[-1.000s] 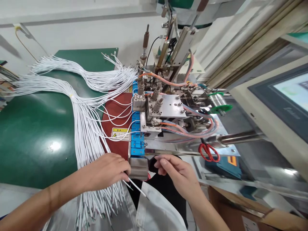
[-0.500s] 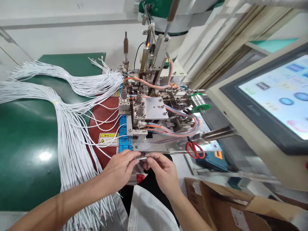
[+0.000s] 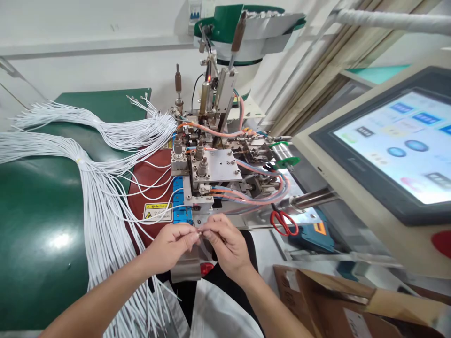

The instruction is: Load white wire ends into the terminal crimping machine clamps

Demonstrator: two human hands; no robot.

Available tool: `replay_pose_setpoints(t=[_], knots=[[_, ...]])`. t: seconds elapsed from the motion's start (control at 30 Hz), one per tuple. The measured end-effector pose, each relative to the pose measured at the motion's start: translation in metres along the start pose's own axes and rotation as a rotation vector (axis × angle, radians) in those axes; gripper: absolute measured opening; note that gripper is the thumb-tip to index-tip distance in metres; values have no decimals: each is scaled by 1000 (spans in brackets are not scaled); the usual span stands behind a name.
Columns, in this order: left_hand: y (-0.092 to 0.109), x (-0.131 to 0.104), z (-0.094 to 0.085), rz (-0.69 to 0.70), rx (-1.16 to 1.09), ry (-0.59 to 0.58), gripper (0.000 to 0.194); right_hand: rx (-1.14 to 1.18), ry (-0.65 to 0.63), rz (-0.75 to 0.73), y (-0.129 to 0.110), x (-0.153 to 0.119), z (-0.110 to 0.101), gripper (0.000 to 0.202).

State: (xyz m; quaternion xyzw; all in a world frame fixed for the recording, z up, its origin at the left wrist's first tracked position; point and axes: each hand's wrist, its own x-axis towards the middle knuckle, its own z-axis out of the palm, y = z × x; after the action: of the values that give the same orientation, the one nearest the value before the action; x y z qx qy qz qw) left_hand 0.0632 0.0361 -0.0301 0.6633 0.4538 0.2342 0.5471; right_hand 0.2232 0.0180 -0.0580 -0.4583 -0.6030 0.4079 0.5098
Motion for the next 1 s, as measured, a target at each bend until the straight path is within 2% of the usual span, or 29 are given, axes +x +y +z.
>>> replay_pose_setpoints(t=[0.07, 0.17, 0.3, 0.47, 0.73, 1.0], knots=[[1, 0, -4, -60, -61, 17, 25, 53, 93, 83, 2, -2, 7, 15], [2, 0, -3, -99, -66, 108, 19, 83, 189, 148, 4, -7, 15, 14], [-4, 0, 1, -36, 30, 205, 16, -13, 178, 104, 3, -10, 19, 9], [-13, 0, 4, -19, 100, 230, 14, -108, 179, 119, 1, -6, 22, 12], [-10, 1, 4, -5, 22, 237, 18, 54, 224, 237, 3, -5, 31, 15], [-13, -1, 7, 2, 23, 338, 16, 116, 279, 258, 3, -5, 35, 14]])
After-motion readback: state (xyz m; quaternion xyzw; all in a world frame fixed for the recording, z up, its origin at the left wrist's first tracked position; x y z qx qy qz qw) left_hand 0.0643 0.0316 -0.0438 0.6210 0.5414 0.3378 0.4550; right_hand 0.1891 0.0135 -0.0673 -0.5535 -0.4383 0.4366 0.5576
